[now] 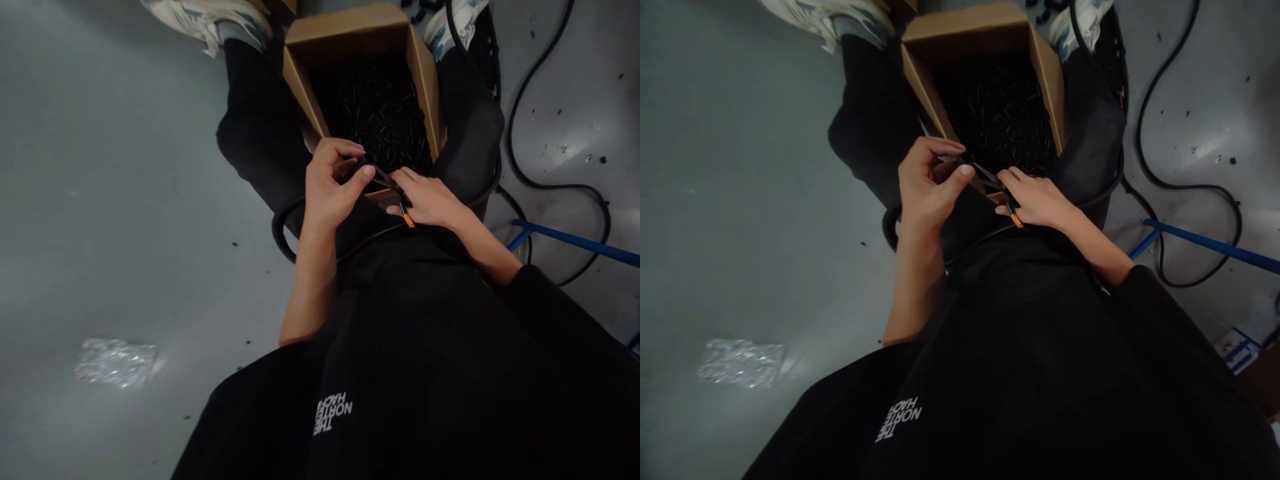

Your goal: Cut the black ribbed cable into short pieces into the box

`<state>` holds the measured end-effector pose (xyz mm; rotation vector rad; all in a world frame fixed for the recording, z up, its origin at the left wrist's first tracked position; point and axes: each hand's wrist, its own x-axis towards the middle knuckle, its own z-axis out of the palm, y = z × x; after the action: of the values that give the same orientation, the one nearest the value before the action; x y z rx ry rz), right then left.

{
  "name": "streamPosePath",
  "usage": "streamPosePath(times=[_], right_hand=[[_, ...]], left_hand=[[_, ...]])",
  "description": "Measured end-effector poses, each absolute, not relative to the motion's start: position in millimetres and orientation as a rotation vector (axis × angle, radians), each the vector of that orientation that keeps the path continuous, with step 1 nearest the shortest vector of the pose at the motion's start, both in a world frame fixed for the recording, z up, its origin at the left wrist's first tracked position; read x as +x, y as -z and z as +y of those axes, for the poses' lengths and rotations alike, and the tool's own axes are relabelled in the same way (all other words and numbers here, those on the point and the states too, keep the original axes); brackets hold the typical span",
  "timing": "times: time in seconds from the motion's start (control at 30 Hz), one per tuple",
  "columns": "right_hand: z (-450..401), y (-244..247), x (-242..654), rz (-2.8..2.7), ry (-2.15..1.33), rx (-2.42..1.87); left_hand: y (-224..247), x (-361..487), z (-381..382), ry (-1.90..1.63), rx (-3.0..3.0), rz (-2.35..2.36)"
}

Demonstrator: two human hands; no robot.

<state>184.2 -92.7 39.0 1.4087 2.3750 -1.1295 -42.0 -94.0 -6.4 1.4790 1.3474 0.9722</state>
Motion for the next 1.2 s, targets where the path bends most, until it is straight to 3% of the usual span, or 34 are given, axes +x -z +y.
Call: streamPosePath(times=[0.23, 0.43, 0.67, 1.2], right_hand=[[-90.2, -34.9, 177.9, 2.379, 1.164, 1.437], [-90.1, -23.3, 186.6, 2.407, 1.531, 1.484], [-83.7, -34.0, 194.4, 2.442, 1.509, 1.286], [-87.5, -15.0, 197.6, 2.363, 1.932, 1.129]], left_hand=[[9.9, -35.0, -96.7, -0.935, 1.515, 1.319], [8.9, -52.2, -95.5, -0.789, 1.591, 1.374], [3.8, -54.4, -96.2, -0.616, 1.397, 0.951], [-6.9, -70.5, -74.8, -0.361, 1.341, 0.766]])
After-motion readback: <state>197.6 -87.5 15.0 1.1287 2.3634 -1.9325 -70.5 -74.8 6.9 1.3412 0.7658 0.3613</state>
